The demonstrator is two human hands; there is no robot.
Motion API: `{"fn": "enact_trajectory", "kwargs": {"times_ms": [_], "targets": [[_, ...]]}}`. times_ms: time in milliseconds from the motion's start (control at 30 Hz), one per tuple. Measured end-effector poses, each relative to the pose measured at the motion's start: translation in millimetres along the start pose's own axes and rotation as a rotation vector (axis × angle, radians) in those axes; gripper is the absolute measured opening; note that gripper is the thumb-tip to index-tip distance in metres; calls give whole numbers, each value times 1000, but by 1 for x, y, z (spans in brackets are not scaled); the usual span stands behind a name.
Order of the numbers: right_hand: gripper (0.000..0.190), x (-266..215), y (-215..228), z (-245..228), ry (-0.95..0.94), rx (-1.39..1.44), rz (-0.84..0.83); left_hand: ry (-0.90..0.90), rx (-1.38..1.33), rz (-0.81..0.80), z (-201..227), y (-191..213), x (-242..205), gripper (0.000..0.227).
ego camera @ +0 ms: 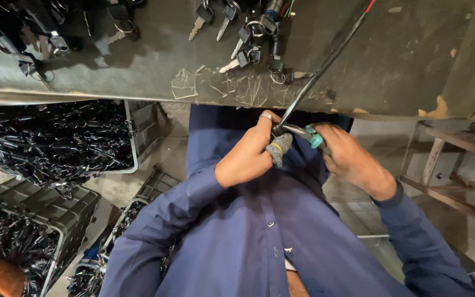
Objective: The person repeatedly strips the outer insulation from black wires using pliers, then places the processed wires on a metal table. The person handles multiple wires one at a time, stripping and discarding the insulation while working at a cluttered workbench.
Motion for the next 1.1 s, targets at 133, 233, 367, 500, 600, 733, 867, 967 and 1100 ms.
{"fn": "enact_trajectory", "kwargs": {"times_ms": [133,233,367,500,600,733,867,967,1100], "targets": [[58,4,-6,3,30,-55,4,2,106,77,6,1,-3,28],[58,7,-6,3,61,-71,8,-39,184,122,8,4,-5,28],[54,12,-6,2,79,-132,35,-34,314,190,6,5,-8,33],[46,14,-8,6,105,-78,30,-30,133,137,3,10,-3,29],[40,15,-13,11,69,-49,12,-52,174,177,1,9,-2,31],[37,17,-15,9,9,-27,26,-69,413,266,-6,6,-7,35],[31,14,-14,-19,-34,-123,127,-129,685,432,-4,-3,-12,37],[27,14,-5,-41,-86,-147,144,-199,667,442,3,2,-13,44],[35,15,4,-57,-141,-14,38,-27,536,295,7,14,-17,41]]}}
Point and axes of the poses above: each hand's wrist, its own x-axis towards the middle knuckle, its own y-axis out of the back of the hand, z = x × y, the point moved 3 cm from there along x, towards the middle knuckle, and after that the axes turned 8 degrees about z, right-handed, at the moved point
